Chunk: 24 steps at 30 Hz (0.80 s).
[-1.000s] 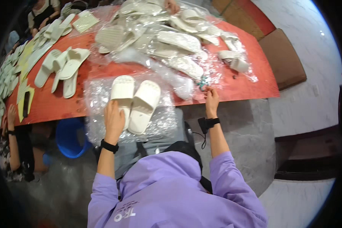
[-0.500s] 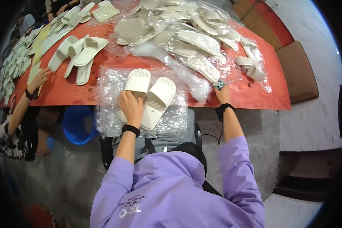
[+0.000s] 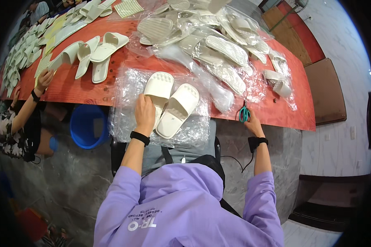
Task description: Placing pairs of white slippers into plastic bags and organizing them from a large sack.
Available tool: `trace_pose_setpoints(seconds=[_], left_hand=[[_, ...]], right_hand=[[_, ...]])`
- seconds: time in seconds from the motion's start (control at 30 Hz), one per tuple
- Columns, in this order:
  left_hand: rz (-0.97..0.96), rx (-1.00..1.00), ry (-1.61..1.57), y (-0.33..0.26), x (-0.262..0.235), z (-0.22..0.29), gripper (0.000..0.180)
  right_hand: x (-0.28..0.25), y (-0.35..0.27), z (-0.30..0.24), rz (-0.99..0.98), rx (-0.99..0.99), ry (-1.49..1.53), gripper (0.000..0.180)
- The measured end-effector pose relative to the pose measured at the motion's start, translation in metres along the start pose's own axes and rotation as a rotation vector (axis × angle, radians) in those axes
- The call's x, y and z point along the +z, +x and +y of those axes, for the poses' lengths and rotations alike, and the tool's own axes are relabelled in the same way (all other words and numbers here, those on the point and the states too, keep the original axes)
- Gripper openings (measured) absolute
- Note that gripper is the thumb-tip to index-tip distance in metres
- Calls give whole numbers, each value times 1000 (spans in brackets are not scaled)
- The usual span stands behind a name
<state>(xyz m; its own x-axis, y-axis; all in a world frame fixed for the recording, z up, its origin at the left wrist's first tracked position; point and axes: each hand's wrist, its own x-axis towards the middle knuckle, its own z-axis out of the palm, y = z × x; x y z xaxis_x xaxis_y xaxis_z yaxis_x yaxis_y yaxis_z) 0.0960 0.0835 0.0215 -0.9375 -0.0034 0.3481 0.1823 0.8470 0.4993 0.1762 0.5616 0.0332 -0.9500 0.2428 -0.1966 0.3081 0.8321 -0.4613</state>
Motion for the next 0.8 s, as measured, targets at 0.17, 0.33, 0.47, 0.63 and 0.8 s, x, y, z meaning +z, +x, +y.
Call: trace_pose_setpoints(seconds=[0.17,0.33,0.47,0.63,0.8], left_hand=[[-80,-23,-220,-2,-12,-15,7],[-314,-314,-611,10,-21,-13,9],[-405,-490,-929,11,-27,-22,14],[-511,-563,-1088,8,-33,-30,18],[-541,-500,-1056,6,-36,-23,16]], right_hand=[[7,-3,-14,115,49,27,68],[7,-6,1,209,172,-105,60],[-1,-25,14,-21,137,215,58],[-29,-94,-49,-426,156,677,53],[-22,-118,-155,-568,-2,674,55]])
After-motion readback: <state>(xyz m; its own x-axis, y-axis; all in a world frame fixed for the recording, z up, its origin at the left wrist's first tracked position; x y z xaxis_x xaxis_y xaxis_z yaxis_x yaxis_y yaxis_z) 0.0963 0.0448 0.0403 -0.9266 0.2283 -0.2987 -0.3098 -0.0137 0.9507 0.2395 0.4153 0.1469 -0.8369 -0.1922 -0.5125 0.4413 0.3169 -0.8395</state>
